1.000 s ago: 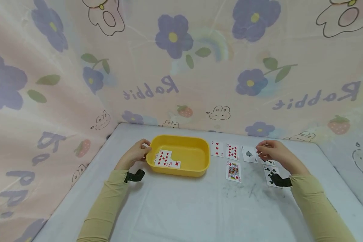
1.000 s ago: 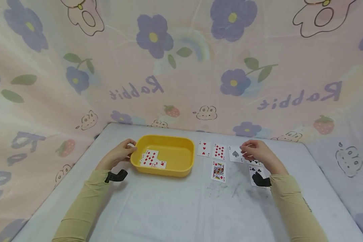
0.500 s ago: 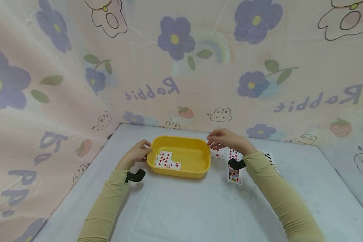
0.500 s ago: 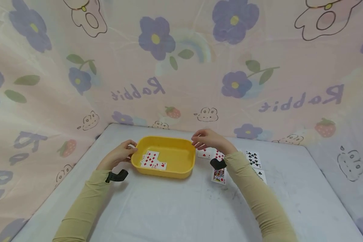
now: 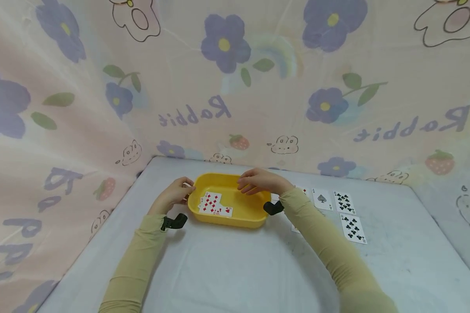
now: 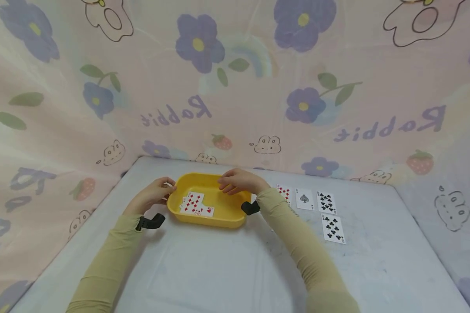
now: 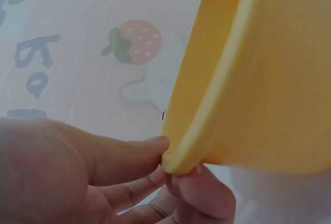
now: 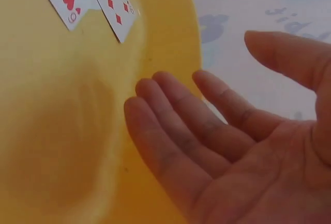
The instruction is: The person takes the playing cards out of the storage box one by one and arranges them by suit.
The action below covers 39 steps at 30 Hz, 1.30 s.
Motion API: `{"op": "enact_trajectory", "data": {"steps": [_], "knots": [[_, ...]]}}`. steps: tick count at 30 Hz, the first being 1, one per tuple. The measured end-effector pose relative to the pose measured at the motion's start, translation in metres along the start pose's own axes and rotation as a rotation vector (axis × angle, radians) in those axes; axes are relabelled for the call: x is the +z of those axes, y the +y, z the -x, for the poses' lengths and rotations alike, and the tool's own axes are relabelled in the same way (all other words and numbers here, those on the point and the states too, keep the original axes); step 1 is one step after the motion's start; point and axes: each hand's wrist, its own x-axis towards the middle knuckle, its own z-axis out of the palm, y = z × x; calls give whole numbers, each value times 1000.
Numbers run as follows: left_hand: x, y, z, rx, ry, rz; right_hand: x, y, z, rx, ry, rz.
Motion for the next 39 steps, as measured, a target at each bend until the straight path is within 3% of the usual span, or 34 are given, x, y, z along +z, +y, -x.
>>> {"op": "enact_trajectory", "data": {"steps": [5, 17, 27, 39], "knots": [[1, -4, 0, -19, -12, 15, 13, 4, -15, 43, -28, -59], [-4, -6, 3, -21, -14, 17, 28, -1, -38, 119, -21, -40], [-3, -4, -1, -7, -15, 15, 32, -2, -54, 127, -38, -105], [-1, 0, -2, 3, -23, 30, 43, -6, -63, 98, -103, -73]]}}
